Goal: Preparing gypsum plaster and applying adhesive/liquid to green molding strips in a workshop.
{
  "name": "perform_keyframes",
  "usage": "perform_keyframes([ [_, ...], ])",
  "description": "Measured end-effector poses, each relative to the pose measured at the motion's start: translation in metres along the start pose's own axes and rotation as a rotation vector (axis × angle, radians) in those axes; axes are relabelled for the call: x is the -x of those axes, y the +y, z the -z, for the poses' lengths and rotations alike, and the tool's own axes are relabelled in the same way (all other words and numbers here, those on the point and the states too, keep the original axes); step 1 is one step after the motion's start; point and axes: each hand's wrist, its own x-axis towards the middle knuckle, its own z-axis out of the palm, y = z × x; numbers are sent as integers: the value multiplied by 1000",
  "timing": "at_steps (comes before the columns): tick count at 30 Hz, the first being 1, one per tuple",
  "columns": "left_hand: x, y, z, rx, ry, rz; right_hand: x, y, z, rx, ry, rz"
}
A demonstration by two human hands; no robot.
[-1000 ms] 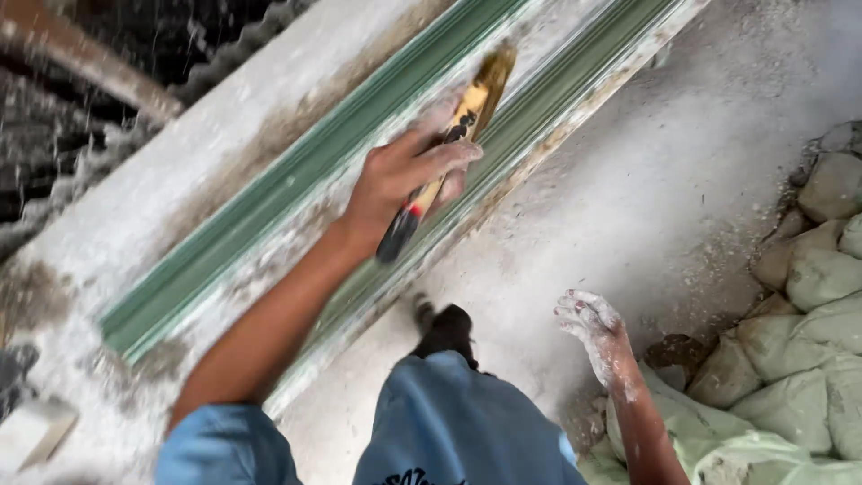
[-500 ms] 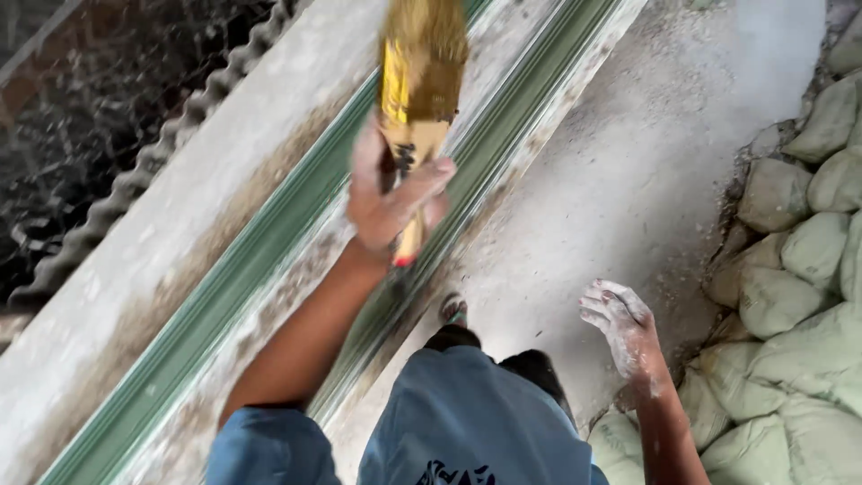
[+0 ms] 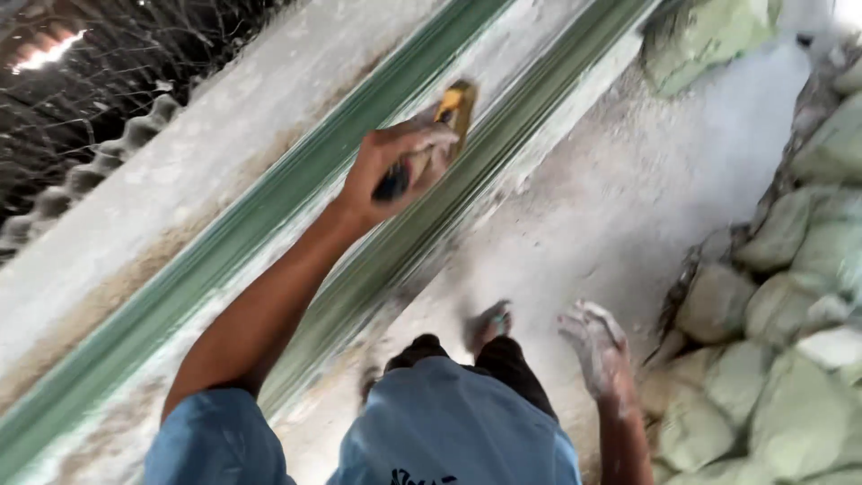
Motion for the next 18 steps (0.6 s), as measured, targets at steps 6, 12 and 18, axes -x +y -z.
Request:
perform_keyframes([
  [6,-103,-1,-102,-665,271,-697,-92,-73,46,240,86,-415],
  [12,-186,-111,-128,159,-39,156,-234,-86,95,129,-108,-219],
  [18,-292,-128,-181,259,186,-402,-311,-149,71,124,-58,-157],
])
